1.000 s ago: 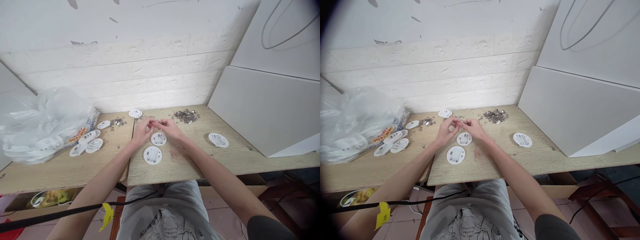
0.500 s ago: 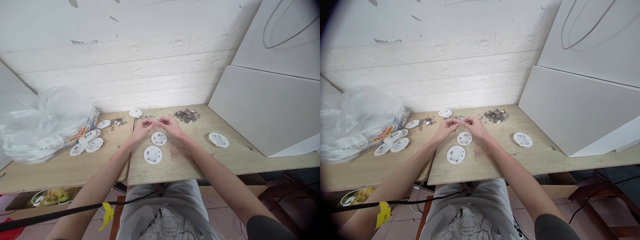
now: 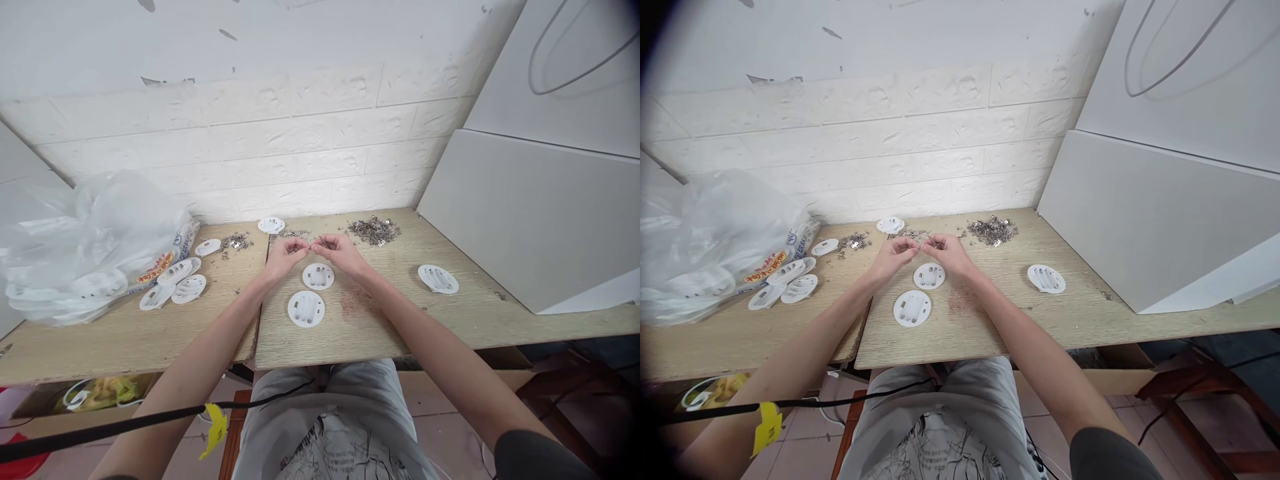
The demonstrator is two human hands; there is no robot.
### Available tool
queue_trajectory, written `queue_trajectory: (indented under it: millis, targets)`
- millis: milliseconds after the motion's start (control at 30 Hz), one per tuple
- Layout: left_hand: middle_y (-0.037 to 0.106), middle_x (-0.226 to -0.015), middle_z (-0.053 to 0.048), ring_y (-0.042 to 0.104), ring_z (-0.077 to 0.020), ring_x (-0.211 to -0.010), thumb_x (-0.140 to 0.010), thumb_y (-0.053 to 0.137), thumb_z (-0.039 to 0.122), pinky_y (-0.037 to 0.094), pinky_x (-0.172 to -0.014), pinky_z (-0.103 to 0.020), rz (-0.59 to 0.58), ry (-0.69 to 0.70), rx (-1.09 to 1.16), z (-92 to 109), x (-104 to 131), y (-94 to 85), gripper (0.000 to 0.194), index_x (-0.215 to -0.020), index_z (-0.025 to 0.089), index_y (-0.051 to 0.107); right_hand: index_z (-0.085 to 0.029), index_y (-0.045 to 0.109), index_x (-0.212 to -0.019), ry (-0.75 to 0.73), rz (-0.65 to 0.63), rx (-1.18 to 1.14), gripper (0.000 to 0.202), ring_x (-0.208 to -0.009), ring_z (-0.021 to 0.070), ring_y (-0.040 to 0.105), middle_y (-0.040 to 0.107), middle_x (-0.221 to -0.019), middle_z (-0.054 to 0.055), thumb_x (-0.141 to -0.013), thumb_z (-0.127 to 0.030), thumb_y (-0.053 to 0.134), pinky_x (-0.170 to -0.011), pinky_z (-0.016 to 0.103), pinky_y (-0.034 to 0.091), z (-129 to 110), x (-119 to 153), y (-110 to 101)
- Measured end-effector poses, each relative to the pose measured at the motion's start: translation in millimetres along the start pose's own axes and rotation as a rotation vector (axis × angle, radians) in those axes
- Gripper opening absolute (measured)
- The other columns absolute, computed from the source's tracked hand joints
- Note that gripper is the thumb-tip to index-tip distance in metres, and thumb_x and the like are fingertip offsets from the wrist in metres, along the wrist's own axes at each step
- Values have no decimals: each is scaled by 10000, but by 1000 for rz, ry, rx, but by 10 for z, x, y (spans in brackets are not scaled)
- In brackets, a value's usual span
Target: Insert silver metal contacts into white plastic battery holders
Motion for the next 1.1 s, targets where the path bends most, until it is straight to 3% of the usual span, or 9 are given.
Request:
queue_trajectory:
  millis: [467,767,933,1100]
  targets:
    - [596,-702,0,518,-107,-664,-703,625,231,410,-667,-256,-73,81,-32,92,17,30,89,-707,148,595,-132,608,-758,104,-89,-105,365,-517,71,330,393,-533,-62,-672,-480,680,-491,228,252,-6,64,47]
    - [593,-742,-12,500,-103,-648,-736,602,288,402,-627,-252,-35,-3,-45,-30,-8,39,139,-763,153,578,-134,605,-746,72,20,-29,320,-528,78,349,428,-544,-51,-681,-441,665,-516,234,277,13,20,-63]
    - [590,-828,-27,493,-127,-698,-736,639,423,391,-629,-267,-215,8,-268,0,43,114,340,-961,170,605,-133,624,-744,-4,3,132,290,-571,92,397,504,-608,-22,-721,-422,615,-556,240,310,-81,19,-145]
    - [572,-891,-25,494,-146,-731,-639,720,469,398,-631,-272,-456,25,-408,-48,143,231,560,-1119,215,580,-128,667,-780,45,-195,222,284,-614,113,479,610,-708,16,-731,-401,603,-576,240,357,6,45,-33]
Point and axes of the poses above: each hand's wrist, its own x-axis away from the middle knuckle, its own y-axis out of the palm, z = x × y, the point moved 9 cm from there along -x, towards the middle knuckle
